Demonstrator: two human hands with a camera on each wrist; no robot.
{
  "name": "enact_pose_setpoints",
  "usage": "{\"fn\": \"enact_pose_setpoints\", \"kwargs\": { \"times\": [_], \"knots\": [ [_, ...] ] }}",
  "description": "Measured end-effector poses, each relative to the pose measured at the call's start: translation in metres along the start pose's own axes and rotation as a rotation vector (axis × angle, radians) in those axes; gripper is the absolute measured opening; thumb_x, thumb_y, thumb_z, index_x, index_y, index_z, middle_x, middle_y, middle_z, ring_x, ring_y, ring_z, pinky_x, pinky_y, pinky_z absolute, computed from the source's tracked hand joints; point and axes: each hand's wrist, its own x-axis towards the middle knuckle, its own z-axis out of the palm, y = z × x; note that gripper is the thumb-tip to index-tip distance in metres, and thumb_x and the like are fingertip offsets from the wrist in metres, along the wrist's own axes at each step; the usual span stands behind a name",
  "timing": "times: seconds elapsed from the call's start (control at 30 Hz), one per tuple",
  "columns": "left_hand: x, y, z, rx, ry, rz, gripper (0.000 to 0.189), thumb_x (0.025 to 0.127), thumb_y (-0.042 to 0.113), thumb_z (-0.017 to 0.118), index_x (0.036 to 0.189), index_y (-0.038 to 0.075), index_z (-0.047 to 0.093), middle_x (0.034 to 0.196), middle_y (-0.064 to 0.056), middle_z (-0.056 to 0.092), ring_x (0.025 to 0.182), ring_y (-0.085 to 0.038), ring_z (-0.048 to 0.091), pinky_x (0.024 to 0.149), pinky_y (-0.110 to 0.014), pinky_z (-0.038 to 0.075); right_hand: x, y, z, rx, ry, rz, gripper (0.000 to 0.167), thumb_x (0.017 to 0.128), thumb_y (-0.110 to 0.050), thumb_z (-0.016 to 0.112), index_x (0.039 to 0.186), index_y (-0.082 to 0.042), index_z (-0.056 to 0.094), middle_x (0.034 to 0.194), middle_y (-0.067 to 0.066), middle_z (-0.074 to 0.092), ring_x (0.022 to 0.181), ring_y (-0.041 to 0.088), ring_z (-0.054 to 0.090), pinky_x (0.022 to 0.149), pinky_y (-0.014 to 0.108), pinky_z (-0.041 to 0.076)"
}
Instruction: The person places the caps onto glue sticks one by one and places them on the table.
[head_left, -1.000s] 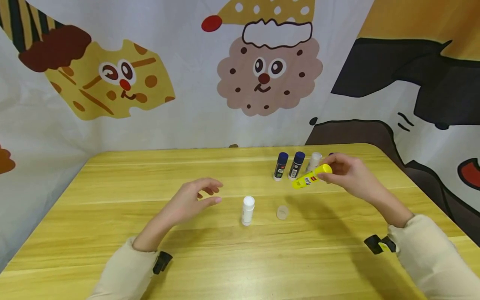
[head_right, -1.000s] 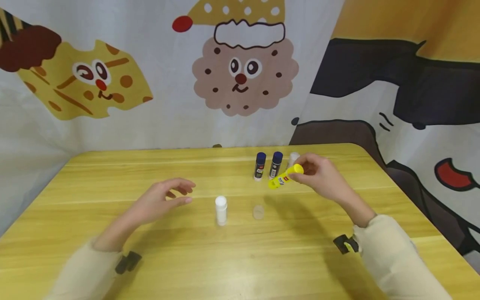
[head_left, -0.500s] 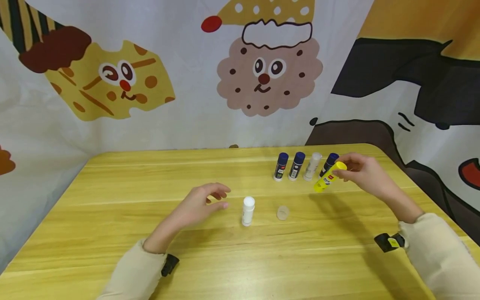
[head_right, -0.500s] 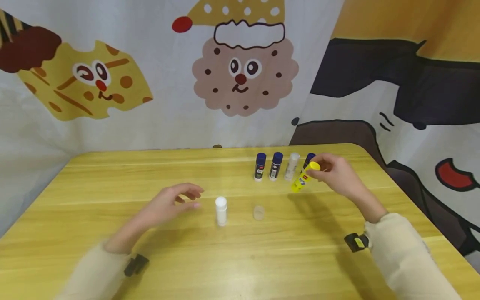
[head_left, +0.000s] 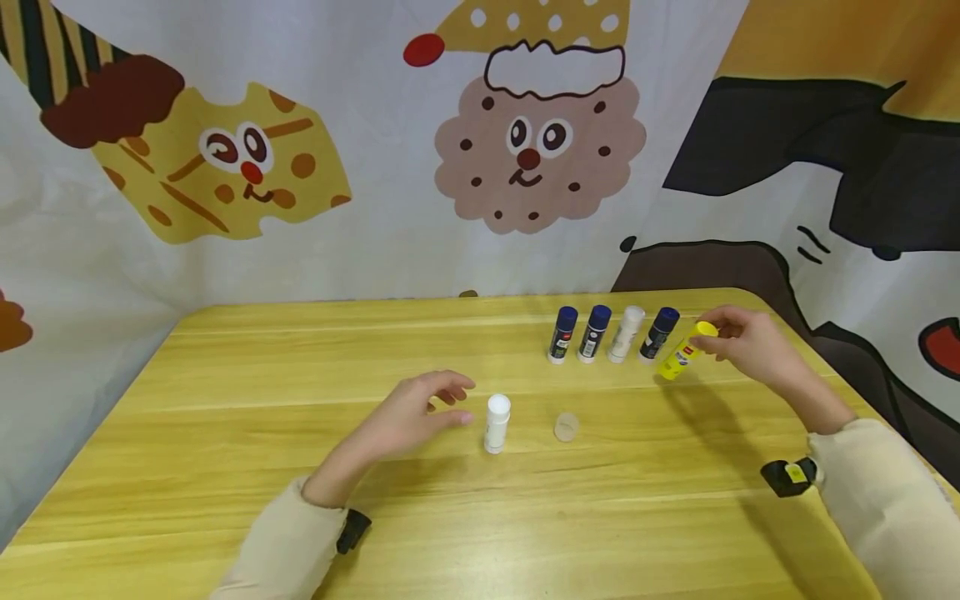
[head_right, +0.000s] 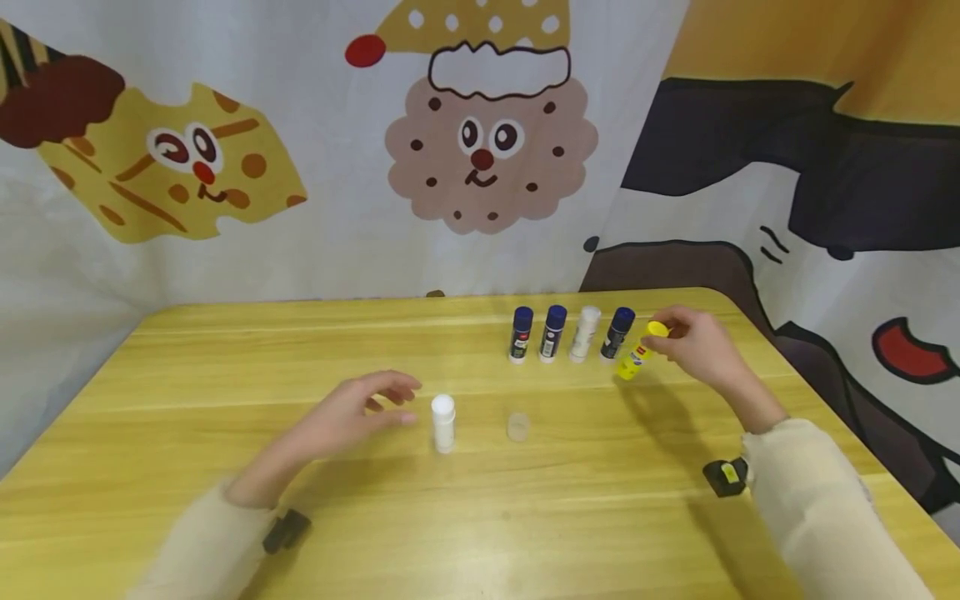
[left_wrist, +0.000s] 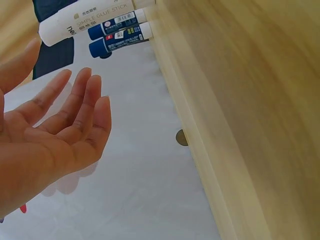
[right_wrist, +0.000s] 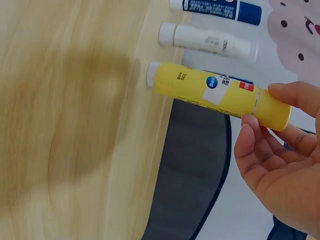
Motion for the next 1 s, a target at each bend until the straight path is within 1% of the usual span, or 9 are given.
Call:
{"fn": "enact_pose_setpoints", "kwargs": {
  "times": [0.2, 0.33, 0.5, 0.67, 0.83, 1.0],
  "knots": [
    [0.002, 0.000, 0.002, -0.001, -0.024, 0.007, 0.038, 0.087, 0.020, 0.063, 0.120, 0.002, 0.055, 0.109, -0.013, 0.059, 0.099, -0.024, 0.053, 0.082, -0.044, 0.044, 0.005, 0.008, -0.001, 0.018, 0.014, 0.032, 0.039, 0.088, -0.021, 0.062, 0.111, 0.010, 0.053, 0.081, 0.014, 0.060, 0.059, 0.016, 0.054, 0.053, 0.028, 0.045],
    [0.003, 0.001, 0.003, -0.008, -0.035, 0.006, 0.038, 0.087, 0.019, 0.064, 0.120, 0.003, 0.055, 0.109, -0.013, 0.059, 0.100, -0.025, 0.053, 0.083, -0.044, 0.043, 0.009, 0.013, 0.000, 0.042, 0.025, 0.060, 0.041, 0.089, -0.021, 0.061, 0.113, 0.010, 0.051, 0.089, 0.019, 0.060, 0.063, 0.018, 0.055, 0.054, 0.027, 0.046],
    [0.003, 0.001, 0.004, -0.017, -0.048, 0.002, 0.038, 0.086, 0.019, 0.065, 0.120, 0.005, 0.055, 0.108, -0.012, 0.059, 0.100, -0.025, 0.053, 0.083, -0.045, 0.043, 0.013, 0.020, 0.002, 0.080, 0.061, 0.091, 0.041, 0.089, -0.020, 0.061, 0.114, 0.010, 0.048, 0.099, 0.023, 0.054, 0.063, 0.012, 0.054, 0.055, 0.025, 0.047],
    [0.004, 0.001, 0.005, -0.034, -0.060, -0.010, 0.039, 0.086, 0.019, 0.065, 0.120, 0.006, 0.055, 0.109, -0.011, 0.058, 0.100, -0.024, 0.052, 0.084, -0.045, 0.043, 0.015, 0.025, 0.005, 0.106, 0.108, 0.119, 0.040, 0.088, -0.018, 0.061, 0.114, 0.009, 0.046, 0.100, 0.018, 0.048, 0.063, 0.007, 0.051, 0.055, 0.022, 0.046],
    [0.004, 0.003, 0.005, -0.037, -0.067, -0.020, 0.040, 0.085, 0.019, 0.066, 0.121, 0.006, 0.054, 0.110, -0.011, 0.058, 0.101, -0.024, 0.052, 0.084, -0.043, 0.043, 0.017, 0.027, 0.008, 0.111, 0.135, 0.134, 0.039, 0.089, -0.017, 0.061, 0.114, 0.009, 0.047, 0.101, 0.020, 0.052, 0.064, 0.007, 0.052, 0.055, 0.021, 0.046],
    [0.005, 0.003, 0.006, -0.034, -0.069, -0.025, 0.040, 0.085, 0.019, 0.066, 0.120, 0.006, 0.055, 0.110, -0.011, 0.058, 0.101, -0.024, 0.052, 0.084, -0.043, 0.043, 0.017, 0.026, 0.011, 0.119, 0.155, 0.117, 0.037, 0.089, -0.016, 0.059, 0.113, 0.010, 0.048, 0.102, 0.021, 0.053, 0.066, 0.004, 0.053, 0.056, 0.018, 0.046]
  ]
}}
